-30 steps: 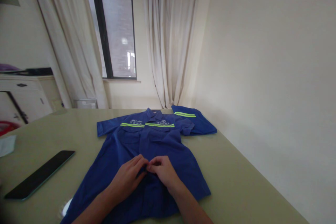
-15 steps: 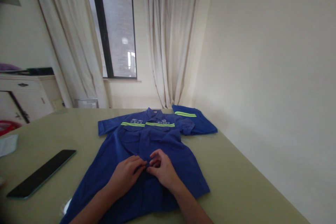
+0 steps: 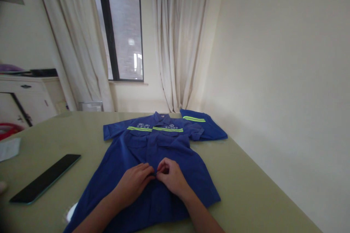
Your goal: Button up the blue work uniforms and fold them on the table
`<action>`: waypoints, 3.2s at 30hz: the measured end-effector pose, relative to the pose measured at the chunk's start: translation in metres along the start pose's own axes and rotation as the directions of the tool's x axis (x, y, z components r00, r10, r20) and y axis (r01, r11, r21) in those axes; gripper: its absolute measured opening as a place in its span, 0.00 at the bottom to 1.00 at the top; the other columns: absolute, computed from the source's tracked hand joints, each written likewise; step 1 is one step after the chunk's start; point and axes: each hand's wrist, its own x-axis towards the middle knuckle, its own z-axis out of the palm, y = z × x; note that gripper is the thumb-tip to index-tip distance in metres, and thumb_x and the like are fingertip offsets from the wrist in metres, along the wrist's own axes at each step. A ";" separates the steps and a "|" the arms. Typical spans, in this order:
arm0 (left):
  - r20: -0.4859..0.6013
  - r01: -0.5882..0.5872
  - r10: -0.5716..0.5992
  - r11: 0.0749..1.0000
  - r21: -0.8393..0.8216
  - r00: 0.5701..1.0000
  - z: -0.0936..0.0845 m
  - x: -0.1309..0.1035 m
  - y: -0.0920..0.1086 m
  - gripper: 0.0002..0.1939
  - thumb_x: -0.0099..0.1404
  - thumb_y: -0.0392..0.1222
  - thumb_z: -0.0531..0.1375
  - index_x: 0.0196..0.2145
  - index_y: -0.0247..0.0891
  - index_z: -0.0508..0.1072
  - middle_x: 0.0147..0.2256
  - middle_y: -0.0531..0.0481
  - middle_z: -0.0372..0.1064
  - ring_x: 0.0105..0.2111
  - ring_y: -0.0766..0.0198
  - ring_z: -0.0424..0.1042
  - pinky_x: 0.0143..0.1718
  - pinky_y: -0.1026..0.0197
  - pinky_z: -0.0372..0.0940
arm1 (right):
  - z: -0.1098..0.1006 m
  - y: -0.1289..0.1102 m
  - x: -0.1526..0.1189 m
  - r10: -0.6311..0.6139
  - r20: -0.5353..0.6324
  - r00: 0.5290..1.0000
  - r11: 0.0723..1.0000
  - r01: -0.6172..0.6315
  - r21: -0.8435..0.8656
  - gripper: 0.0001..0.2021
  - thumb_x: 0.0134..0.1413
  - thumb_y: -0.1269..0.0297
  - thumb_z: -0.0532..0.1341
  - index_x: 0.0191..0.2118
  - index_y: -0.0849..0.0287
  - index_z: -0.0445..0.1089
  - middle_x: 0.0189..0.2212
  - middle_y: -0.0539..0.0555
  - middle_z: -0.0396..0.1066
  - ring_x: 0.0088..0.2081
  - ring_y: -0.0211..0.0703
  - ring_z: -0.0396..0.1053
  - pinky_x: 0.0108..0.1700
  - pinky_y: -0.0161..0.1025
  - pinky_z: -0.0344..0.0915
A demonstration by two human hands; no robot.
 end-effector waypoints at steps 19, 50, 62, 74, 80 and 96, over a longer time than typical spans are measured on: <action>0.077 -0.142 0.143 0.990 -0.021 0.987 0.019 -0.008 -0.023 0.39 0.60 0.23 0.49 0.65 0.50 0.65 0.66 0.52 0.63 0.67 0.62 0.58 0.71 0.48 0.50 | 0.033 -0.060 0.001 0.043 -0.144 0.989 0.456 -0.148 -0.877 0.26 0.67 0.44 0.51 0.41 0.60 0.78 0.39 0.66 0.79 0.42 0.59 0.78 0.43 0.47 0.69; -0.042 0.246 -0.249 0.967 -0.068 0.968 0.022 0.027 -0.018 0.11 0.66 0.29 0.50 0.39 0.40 0.68 0.40 0.47 0.72 0.44 0.57 0.71 0.46 0.58 0.62 | 0.022 -0.019 0.009 -0.013 -0.174 0.985 0.795 -0.096 -0.599 0.11 0.59 0.53 0.63 0.44 0.49 0.75 0.33 0.48 0.78 0.35 0.43 0.74 0.33 0.35 0.56; -0.069 0.179 -0.201 0.953 -0.245 0.977 0.016 0.028 -0.021 0.11 0.62 0.26 0.52 0.32 0.41 0.68 0.34 0.50 0.71 0.36 0.60 0.72 0.38 0.61 0.61 | 0.025 -0.010 0.012 -0.099 -0.217 0.971 0.841 -0.035 -0.540 0.10 0.61 0.55 0.64 0.41 0.53 0.77 0.36 0.51 0.76 0.38 0.43 0.73 0.40 0.35 0.60; -0.097 0.124 -0.157 0.950 -0.287 0.983 0.025 0.028 -0.009 0.07 0.67 0.32 0.52 0.35 0.42 0.67 0.37 0.47 0.70 0.39 0.58 0.70 0.42 0.58 0.65 | 0.024 -0.008 0.013 -0.056 -0.267 0.962 0.802 -0.116 -0.586 0.06 0.58 0.67 0.59 0.36 0.54 0.74 0.35 0.51 0.77 0.37 0.42 0.73 0.37 0.35 0.58; -0.117 0.132 -0.169 0.954 -0.270 0.979 0.029 0.028 -0.010 0.08 0.67 0.32 0.51 0.35 0.42 0.67 0.37 0.48 0.70 0.40 0.58 0.70 0.42 0.58 0.64 | 0.026 -0.008 0.013 -0.112 -0.297 0.948 0.808 -0.087 -0.583 0.05 0.59 0.68 0.59 0.37 0.54 0.73 0.38 0.51 0.75 0.39 0.42 0.73 0.40 0.34 0.60; -0.175 0.191 -0.236 0.951 -0.243 0.956 0.034 0.025 -0.003 0.11 0.69 0.30 0.50 0.38 0.40 0.69 0.38 0.47 0.71 0.42 0.57 0.71 0.45 0.57 0.64 | 0.027 -0.006 0.015 -0.111 -0.352 0.930 0.843 -0.100 -0.529 0.05 0.54 0.70 0.60 0.34 0.54 0.73 0.34 0.50 0.74 0.36 0.41 0.71 0.38 0.34 0.58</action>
